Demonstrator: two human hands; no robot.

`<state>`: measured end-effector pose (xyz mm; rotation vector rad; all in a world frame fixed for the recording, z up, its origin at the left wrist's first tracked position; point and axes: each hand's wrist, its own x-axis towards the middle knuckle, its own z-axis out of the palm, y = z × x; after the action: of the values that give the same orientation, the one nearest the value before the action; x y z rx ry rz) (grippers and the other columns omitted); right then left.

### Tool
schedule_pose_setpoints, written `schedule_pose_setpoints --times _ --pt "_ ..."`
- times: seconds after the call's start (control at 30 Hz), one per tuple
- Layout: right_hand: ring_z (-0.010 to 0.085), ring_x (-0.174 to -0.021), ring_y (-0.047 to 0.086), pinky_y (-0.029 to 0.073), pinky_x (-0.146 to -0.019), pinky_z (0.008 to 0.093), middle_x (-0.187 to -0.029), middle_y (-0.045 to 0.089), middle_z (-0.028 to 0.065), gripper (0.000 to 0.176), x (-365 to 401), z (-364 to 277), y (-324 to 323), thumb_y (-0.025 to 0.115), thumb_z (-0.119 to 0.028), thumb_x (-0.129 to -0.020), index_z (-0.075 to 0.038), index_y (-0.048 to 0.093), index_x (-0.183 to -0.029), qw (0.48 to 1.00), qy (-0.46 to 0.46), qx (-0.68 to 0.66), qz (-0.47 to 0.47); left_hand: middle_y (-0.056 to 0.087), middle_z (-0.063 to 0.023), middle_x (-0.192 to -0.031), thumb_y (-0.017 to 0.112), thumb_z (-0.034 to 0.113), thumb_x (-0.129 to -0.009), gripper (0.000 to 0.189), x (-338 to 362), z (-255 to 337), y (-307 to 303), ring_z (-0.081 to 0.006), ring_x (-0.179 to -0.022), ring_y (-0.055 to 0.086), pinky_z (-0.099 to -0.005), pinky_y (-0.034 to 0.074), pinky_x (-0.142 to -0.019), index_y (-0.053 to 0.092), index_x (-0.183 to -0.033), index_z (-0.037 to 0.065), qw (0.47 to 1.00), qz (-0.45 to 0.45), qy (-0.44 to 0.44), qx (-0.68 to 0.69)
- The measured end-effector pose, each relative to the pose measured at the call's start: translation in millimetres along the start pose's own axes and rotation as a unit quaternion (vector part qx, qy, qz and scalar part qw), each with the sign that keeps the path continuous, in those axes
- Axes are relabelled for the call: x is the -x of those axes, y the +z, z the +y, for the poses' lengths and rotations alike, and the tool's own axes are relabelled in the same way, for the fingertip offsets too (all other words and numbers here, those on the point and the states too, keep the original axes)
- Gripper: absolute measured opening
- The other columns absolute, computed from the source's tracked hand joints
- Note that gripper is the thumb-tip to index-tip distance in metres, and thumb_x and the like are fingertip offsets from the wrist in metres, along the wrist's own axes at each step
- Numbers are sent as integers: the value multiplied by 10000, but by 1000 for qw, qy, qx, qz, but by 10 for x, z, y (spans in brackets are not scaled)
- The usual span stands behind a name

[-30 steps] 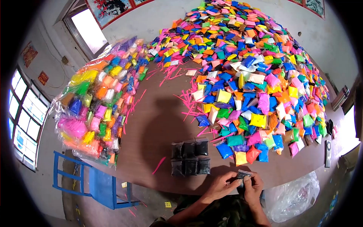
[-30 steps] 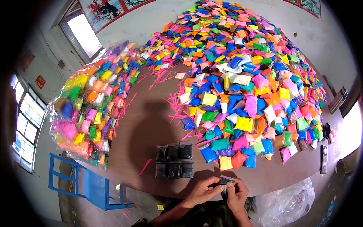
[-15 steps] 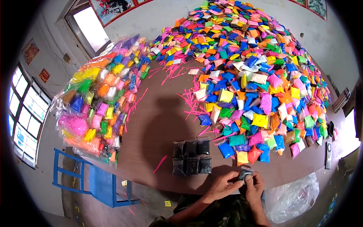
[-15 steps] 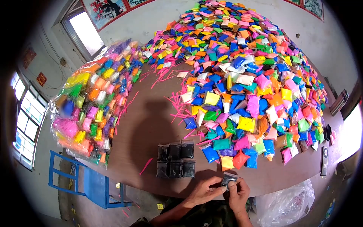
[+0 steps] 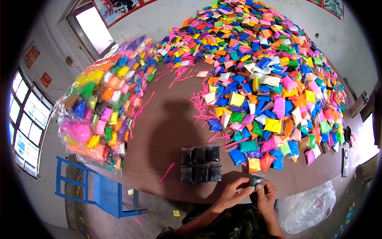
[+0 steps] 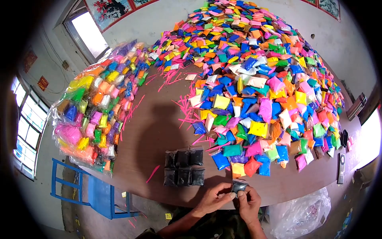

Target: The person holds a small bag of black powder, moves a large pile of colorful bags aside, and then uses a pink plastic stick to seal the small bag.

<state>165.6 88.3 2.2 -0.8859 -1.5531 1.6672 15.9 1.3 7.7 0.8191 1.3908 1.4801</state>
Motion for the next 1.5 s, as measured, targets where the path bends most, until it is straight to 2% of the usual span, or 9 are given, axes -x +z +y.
schedule_pose_setpoints --times 0.2,0.33,0.57,0.77,0.97,1.17,1.27,1.4,1.5 --pt "44 -717 464 394 -637 222 -789 558 -50 167 -19 -27 30 680 -161 -1001 -1 633 -994 1000 -7 3 -15 670 8 -1035 705 168 -992 299 -33 35 -27 -37 -901 571 -232 501 -742 645 -1225 -10 997 1 -61 -44" --pt "51 -733 457 394 -646 238 -782 540 -45 177 -17 -97 26 664 -149 -1002 -22 584 -908 999 26 -8 -27 661 24 -1005 703 162 -992 290 11 -72 -25 -31 -867 557 -217 478 -710 647 -1223 -4 999 -1 -39 -14" --pt "53 -739 462 404 -642 248 -775 553 -49 225 -15 -30 44 675 -159 -995 -24 580 -843 999 -33 21 2 645 25 -986 702 203 -996 295 -46 -4 -54 -34 -877 535 -229 470 -740 661 -1206 0 998 -12 -43 -35" --pt "61 -785 531 457 -704 258 -840 626 -24 155 -16 -9 26 631 -132 -991 -7 645 -902 998 -39 37 -22 630 8 -930 689 166 -998 237 -87 -205 -92 -56 -843 537 -248 471 -720 667 -1141 -21 997 -12 51 -64" --pt "79 -814 580 492 -744 271 -876 674 7 133 -40 54 15 633 -113 -985 11 672 -956 998 -67 4 -18 627 -21 -897 699 182 -981 233 0 101 -18 -89 -789 556 -264 479 -672 673 -1093 -20 990 21 90 -105" --pt "82 -804 583 489 -727 272 -872 677 12 132 -22 121 27 642 -114 -973 10 677 -946 992 -111 65 -22 598 -44 -841 696 190 -980 217 -25 -82 -77 -110 -752 539 -302 457 -641 675 -1011 -23 991 28 78 -101" --pt "83 -808 583 491 -729 276 -873 676 12 125 -52 154 -35 642 -111 -967 8 682 -953 991 -96 73 -58 638 -14 -947 682 188 -1001 231 -150 -473 -179 -77 -852 567 -253 473 -722 678 -1112 -14 987 1 111 -113" --pt "90 -838 599 501 -764 280 -905 692 19 122 -61 55 15 641 -110 -983 1 691 -986 992 -111 37 -41 662 -12 -999 675 187 -1006 262 -108 -357 -103 -76 -893 579 -260 485 -744 662 -1162 -23 981 -1 154 -118" --pt "102 -880 618 508 -810 281 -959 707 28 131 -114 147 8 632 -102 -999 3 700 -1037 993 -119 3 -28 640 -16 -908 675 180 -999 227 -44 -125 -29 -70 -834 557 -265 473 -699 664 -1101 -23 990 -33 132 -37"
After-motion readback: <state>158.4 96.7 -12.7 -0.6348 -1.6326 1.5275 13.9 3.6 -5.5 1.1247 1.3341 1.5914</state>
